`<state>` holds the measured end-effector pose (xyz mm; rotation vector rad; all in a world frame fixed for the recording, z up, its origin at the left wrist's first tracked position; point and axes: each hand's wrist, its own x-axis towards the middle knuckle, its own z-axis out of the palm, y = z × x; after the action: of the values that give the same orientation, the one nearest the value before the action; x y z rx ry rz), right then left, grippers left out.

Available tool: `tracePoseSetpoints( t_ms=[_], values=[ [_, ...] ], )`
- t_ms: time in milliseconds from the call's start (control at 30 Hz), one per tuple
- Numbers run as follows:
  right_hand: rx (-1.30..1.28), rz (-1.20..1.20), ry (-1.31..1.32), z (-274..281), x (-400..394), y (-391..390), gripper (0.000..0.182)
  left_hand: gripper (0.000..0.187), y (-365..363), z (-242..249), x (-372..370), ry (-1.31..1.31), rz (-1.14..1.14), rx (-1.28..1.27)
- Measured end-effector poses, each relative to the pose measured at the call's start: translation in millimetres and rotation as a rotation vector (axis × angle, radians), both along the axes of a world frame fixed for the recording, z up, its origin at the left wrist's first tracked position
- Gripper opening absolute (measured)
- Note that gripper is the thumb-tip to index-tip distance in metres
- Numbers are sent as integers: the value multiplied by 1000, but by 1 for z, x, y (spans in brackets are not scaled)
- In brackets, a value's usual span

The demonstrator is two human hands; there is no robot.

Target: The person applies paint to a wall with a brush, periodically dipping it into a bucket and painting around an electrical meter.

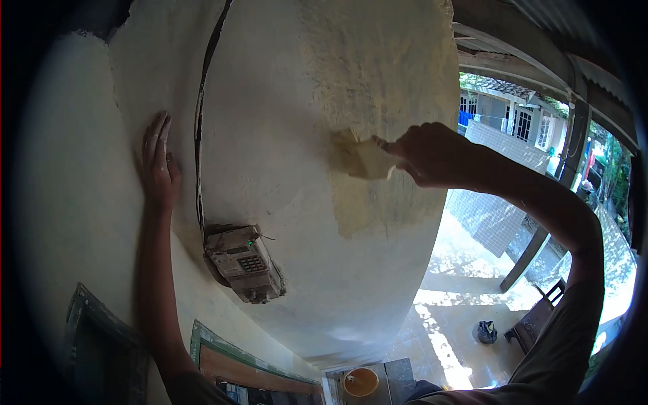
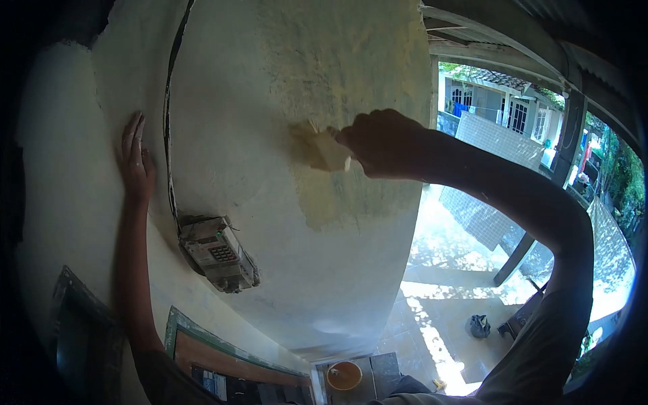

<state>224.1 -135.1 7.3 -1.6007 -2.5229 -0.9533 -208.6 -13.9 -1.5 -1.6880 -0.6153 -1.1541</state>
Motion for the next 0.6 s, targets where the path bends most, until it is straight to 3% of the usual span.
tracePoseSetpoints(
  t_ms=[67,167,200,267,300,333,367,500,567,600],
  values=[
    [-149,73,63,-2,9,-7,45,58,-1,0,0,7,-10,13],
    [-94,92,285,39,8,-24,44,58,-3,0,0,-15,30,13],
    [116,300,263,53,16,-11,48,58,-3,0,0,-9,24,18],
    [428,276,240,98,11,-7,47,58,-3,0,1,-1,15,23],
    [646,405,128,118,22,8,43,57,-2,0,0,-4,27,24],
    [650,482,116,150,8,-4,39,57,-2,0,0,-9,38,24],
    [654,309,186,163,-6,-8,36,57,-3,0,1,-9,35,22],
    [851,382,148,206,-12,56,31,56,-4,0,1,-10,15,16],
    [1092,-149,-56,204,-22,81,25,56,-2,0,1,-9,14,20],
    [1091,-150,-58,193,-27,67,25,56,-2,0,1,-5,4,22]
  ],
)
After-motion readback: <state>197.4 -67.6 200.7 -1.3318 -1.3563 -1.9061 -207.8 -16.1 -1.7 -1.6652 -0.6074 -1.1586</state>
